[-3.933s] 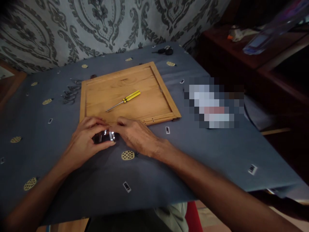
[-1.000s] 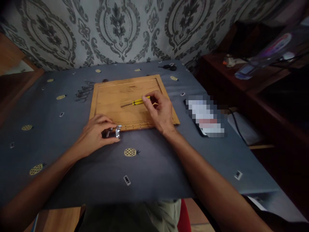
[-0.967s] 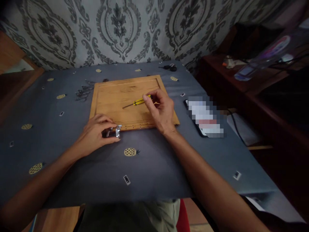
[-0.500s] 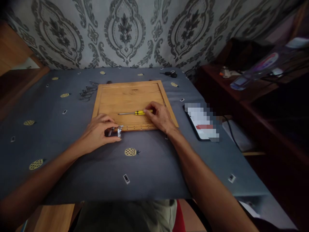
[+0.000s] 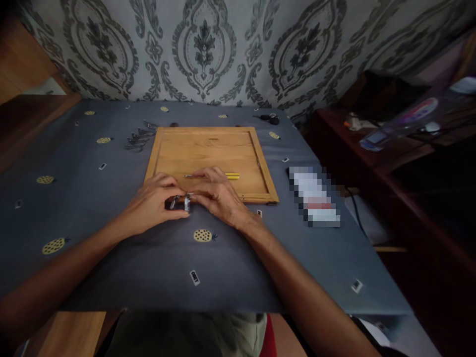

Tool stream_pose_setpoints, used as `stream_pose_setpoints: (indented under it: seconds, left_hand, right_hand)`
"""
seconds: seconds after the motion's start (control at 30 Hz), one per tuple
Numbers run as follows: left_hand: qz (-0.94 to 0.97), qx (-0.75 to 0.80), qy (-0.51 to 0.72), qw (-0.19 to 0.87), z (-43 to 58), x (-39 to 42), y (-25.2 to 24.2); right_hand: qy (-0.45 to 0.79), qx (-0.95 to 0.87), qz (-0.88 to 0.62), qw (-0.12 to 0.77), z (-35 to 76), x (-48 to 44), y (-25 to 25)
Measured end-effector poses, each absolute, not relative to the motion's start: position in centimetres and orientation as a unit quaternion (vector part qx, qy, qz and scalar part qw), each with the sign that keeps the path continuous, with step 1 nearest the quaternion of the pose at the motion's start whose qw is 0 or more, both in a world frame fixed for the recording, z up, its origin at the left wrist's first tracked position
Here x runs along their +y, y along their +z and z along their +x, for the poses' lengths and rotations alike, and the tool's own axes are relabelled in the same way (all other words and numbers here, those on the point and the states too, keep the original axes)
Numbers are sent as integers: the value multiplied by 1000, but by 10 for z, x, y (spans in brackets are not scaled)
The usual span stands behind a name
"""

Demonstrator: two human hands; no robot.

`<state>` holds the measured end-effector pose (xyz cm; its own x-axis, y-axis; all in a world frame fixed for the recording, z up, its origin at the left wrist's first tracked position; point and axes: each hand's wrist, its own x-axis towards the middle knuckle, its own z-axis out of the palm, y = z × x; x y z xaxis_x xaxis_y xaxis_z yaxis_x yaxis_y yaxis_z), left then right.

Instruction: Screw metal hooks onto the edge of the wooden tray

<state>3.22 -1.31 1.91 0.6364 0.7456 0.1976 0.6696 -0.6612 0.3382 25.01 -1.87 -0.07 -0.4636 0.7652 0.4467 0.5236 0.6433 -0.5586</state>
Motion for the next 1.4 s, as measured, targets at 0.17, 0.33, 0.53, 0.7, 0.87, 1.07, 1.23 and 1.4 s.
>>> stream_pose_setpoints:
  seconds: [0.17, 0.33, 0.53, 0.7, 0.87, 1.07, 1.23, 1.4]
  left_hand:
    - [897, 395, 155, 119, 32, -13, 19]
    - [899, 389, 166, 117, 31, -13, 17]
    - [899, 388, 168, 117, 31, -12, 15]
    - [898, 387, 167, 127, 31, -12, 17]
    - [897, 387, 168, 130, 31, -12, 16]
    - [897, 386, 173, 128, 31, -13, 16]
    - [896, 391, 170, 122, 31, -13, 16]
    - [896, 388, 178, 120, 31, -12, 15]
  right_hand:
    - [172, -844, -371, 347, 250, -17, -5]
    - [175, -848, -355, 352, 248, -15, -7]
    - [203, -838, -352, 365, 246, -11, -12]
    - [207, -835, -352, 368, 244, -10, -12]
    - [211, -837, -355, 358, 241, -12, -9]
    - [219, -841, -342, 358, 246, -12, -7]
    - [170, -833, -408, 333, 276, -5, -4]
    - [62, -826, -504, 242, 305, 3, -7]
